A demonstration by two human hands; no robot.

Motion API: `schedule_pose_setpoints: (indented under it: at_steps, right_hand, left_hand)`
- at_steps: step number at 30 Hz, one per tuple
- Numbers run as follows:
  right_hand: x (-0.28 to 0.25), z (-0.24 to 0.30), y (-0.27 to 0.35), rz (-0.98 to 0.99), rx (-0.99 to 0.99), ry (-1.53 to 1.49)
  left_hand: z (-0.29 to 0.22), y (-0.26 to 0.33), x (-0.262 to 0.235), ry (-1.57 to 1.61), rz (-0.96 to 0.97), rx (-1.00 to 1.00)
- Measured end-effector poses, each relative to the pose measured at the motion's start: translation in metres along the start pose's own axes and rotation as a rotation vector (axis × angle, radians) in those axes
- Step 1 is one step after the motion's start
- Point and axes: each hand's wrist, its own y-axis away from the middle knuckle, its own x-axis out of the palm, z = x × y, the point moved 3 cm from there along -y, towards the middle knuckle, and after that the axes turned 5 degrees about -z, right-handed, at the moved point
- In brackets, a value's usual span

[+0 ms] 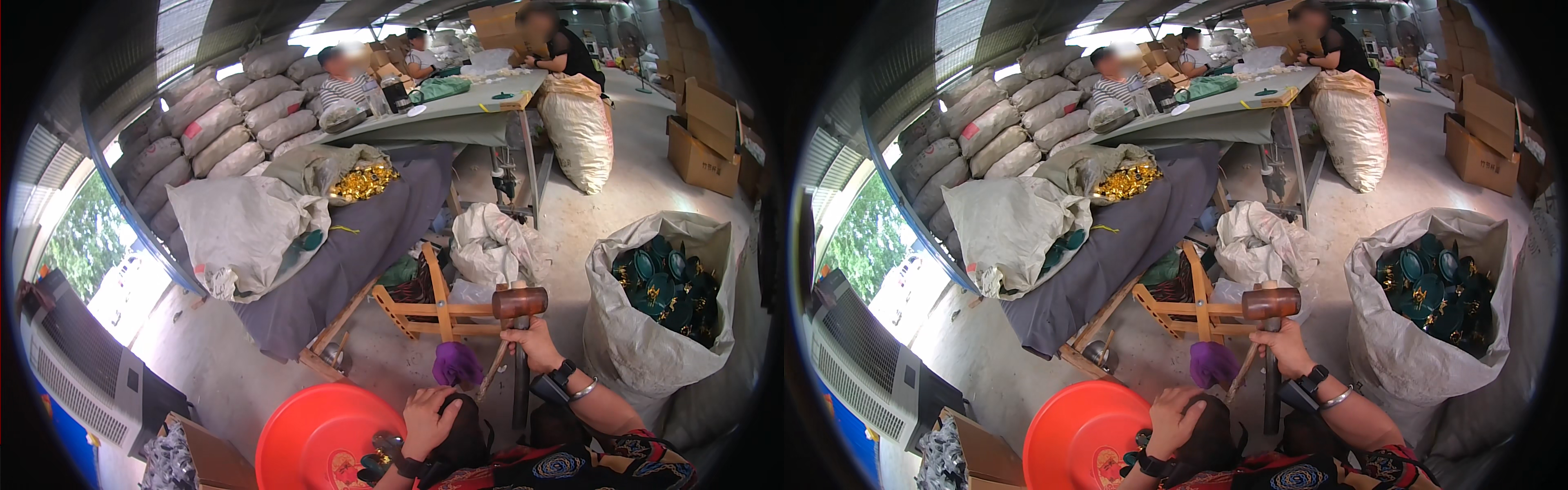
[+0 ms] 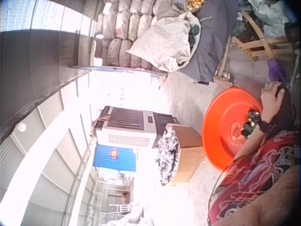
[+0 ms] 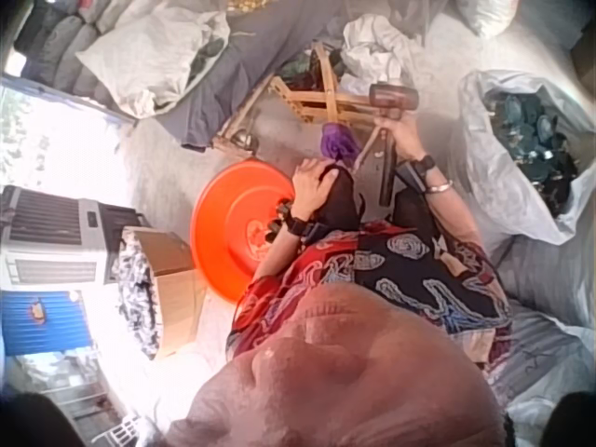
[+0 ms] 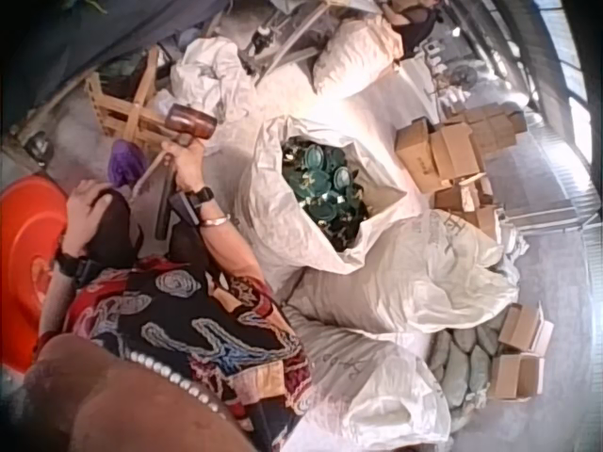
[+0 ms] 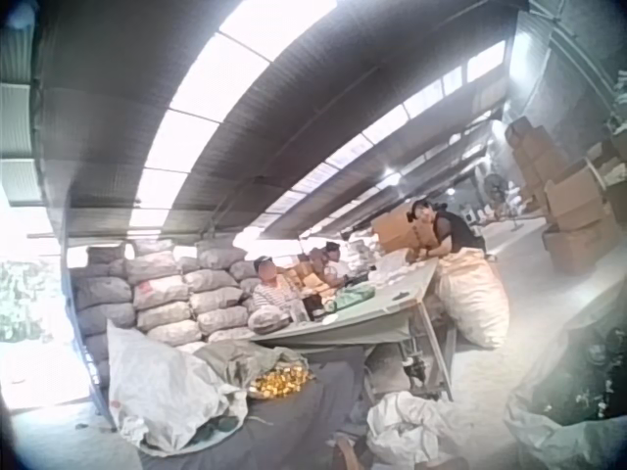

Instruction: Assembling plastic components by hammering a gold insert into a green base using a mallet and jig.

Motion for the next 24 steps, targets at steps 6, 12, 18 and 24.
schedule_pose_setpoints:
  at_steps: [6,12,18,24]
  right_hand:
    - [-0.0008,-0.0003,-0.0009,0.000,-0.005,-0.001]
    - [0.0008,0.0004,-0.0013,0.004,-0.009,-0.010]
    - [-0.0002,0.0048,0.0038,-0.005,-0.027,-0.021]
    - [-0.0019,0.0065,0.0033,-0.010,-0.010,-0.028]
  left_hand:
    - [-0.0055,-0.0027,-0.0026,0.028,0.011,-0.012]
    - [0.0006,-0.0013,-0.0005,0.010,0.001,0.002]
    - [-0.0062,-0.0011,-0.0035,-0.009,0.023,0.005]
    - [-0.0080,-0.0027,-0.0039,0.027,0.000,-0.009]
